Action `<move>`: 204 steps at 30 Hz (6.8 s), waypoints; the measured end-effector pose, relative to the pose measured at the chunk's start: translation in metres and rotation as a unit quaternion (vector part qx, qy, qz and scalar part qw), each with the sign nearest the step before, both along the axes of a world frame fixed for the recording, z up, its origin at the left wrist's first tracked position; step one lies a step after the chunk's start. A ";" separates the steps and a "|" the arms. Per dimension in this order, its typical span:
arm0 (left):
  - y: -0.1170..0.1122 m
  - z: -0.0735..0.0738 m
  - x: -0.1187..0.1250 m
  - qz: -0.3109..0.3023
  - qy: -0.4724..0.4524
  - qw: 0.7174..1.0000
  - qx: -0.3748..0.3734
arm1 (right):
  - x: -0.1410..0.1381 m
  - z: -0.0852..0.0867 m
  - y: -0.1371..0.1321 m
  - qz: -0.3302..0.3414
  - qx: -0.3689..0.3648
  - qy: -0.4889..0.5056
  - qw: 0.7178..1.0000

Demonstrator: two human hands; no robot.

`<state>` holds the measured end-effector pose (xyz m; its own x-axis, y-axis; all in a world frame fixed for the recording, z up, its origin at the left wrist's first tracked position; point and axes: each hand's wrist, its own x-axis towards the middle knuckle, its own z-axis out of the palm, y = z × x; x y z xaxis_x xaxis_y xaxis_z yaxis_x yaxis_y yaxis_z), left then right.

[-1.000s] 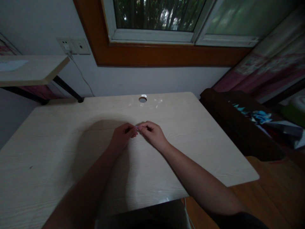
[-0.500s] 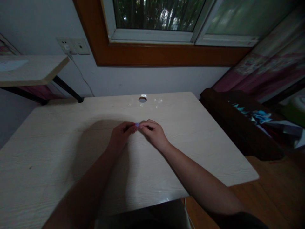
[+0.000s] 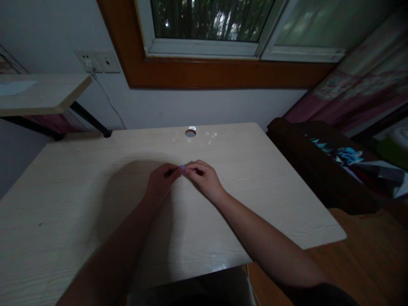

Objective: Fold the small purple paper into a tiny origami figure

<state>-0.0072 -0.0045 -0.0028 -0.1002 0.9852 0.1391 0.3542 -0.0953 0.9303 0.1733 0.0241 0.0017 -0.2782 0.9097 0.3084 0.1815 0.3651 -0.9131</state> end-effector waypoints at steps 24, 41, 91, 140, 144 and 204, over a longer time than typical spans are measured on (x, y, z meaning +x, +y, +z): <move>0.001 0.004 0.005 -0.051 -0.022 0.998 -0.030 | 0.000 -0.001 0.003 -0.007 -0.078 0.082 0.994; -0.002 0.006 0.004 -0.039 0.026 0.999 -0.010 | -0.002 0.004 0.000 -0.008 -0.053 0.062 0.997; -0.005 0.009 0.004 -0.086 0.091 0.985 0.118 | -0.001 0.006 -0.001 0.003 -0.040 0.040 0.998; 0.000 0.006 0.000 -0.068 0.045 0.994 0.077 | -0.004 0.005 0.001 -0.004 -0.160 0.157 0.974; 0.000 0.004 -0.002 -0.068 0.036 0.994 0.077 | -0.004 0.004 0.002 -0.009 -0.168 0.161 0.972; -0.005 0.010 0.006 -0.078 0.063 0.983 0.152 | -0.001 0.001 0.002 0.001 -0.129 0.092 0.987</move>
<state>-0.0015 -0.0094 0.0073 0.0855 0.8986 0.4303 0.4231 -0.4238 0.8009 0.1718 0.0259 0.0028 -0.2403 0.9643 0.1116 0.0032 0.1158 -0.9933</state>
